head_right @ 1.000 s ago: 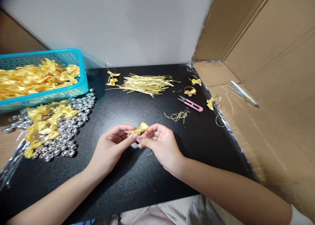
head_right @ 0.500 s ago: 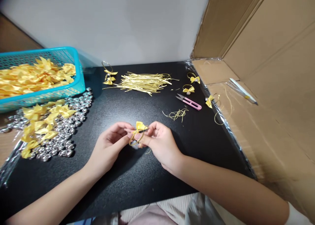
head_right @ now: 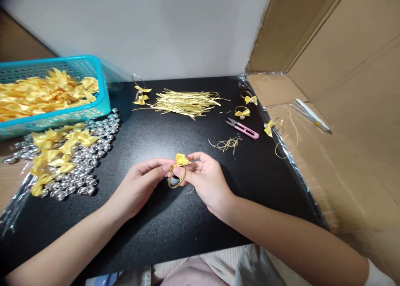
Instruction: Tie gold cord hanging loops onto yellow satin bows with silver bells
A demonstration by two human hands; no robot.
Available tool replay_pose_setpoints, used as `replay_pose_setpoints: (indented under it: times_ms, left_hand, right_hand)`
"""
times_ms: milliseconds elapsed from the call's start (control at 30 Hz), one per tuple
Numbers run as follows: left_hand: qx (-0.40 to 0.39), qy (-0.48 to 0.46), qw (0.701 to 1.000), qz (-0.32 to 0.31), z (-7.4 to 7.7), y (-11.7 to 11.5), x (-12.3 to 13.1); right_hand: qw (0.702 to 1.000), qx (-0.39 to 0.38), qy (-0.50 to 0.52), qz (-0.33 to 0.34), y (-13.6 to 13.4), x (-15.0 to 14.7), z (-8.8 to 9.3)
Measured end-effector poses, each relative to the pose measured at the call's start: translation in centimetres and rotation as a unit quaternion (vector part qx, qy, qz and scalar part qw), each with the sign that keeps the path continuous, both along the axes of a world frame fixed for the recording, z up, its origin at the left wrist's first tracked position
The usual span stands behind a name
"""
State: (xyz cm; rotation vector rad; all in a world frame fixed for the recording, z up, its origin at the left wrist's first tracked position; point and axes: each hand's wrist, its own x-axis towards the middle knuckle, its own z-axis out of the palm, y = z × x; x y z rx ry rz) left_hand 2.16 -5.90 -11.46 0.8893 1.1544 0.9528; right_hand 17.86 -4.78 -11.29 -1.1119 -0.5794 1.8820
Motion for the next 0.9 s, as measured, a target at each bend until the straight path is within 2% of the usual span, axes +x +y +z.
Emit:
replay_pose_setpoints:
  times_ms: [300,500,900]
  left_hand:
    - [-0.023,-0.025,0.999,-0.011,0.24,0.31,-0.05]
    - [0.015,0.008,1.000,-0.002,0.70,0.36,-0.06]
    - [0.011,-0.013,1.000,-0.010,0.64,0.18,-0.07]
  right_hand:
    - [1.000,0.009,-0.015,0.006,-0.21,0.05,-0.32]
    - [0.999,0.027,-0.025,0.000,-0.28,0.04,-0.60]
    - [0.998,0.049,-0.010,-0.026,-0.49,-0.06,-0.79]
